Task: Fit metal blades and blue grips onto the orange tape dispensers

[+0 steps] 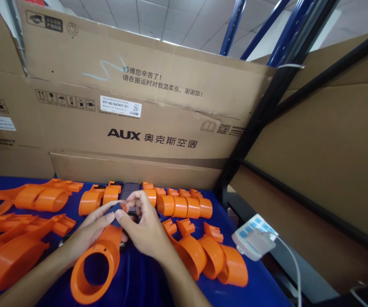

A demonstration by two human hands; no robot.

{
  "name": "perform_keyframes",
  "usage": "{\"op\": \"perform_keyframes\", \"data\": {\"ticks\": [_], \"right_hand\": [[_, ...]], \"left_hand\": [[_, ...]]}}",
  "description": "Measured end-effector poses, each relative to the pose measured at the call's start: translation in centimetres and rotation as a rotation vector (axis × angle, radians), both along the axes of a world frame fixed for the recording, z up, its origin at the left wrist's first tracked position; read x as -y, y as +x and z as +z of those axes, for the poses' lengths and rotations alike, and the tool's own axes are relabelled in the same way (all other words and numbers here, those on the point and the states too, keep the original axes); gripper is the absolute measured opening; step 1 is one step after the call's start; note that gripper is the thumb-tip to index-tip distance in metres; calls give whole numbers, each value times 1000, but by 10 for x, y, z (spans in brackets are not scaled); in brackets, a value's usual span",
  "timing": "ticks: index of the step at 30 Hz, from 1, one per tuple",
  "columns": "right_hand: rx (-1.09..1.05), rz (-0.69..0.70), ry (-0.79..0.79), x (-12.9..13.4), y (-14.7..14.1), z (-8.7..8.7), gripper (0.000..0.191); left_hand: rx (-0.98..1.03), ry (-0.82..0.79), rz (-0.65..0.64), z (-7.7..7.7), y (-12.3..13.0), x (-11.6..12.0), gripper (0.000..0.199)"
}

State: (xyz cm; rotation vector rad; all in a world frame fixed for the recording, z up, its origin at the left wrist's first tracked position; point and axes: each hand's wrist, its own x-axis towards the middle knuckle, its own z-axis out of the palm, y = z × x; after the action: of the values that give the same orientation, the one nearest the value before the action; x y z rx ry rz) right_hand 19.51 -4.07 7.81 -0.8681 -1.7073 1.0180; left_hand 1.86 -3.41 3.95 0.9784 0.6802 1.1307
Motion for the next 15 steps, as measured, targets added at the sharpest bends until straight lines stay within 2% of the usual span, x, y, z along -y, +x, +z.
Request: {"op": "perform_keyframes", "data": {"ticks": [7, 9, 12, 15], "right_hand": [[88, -22, 24, 1, 3, 4, 28], [159, -56, 53, 1, 6, 8, 28], [281, -149, 137, 1, 14, 13, 15], [515, -233, 242, 2, 25, 16, 26]], "left_hand": [[18, -8, 41, 2, 1, 1, 41], [18, -4, 67, 6, 1, 4, 41], [25, -54, 54, 11, 2, 7, 44], [62, -116, 36, 14, 1, 7, 49]]}}
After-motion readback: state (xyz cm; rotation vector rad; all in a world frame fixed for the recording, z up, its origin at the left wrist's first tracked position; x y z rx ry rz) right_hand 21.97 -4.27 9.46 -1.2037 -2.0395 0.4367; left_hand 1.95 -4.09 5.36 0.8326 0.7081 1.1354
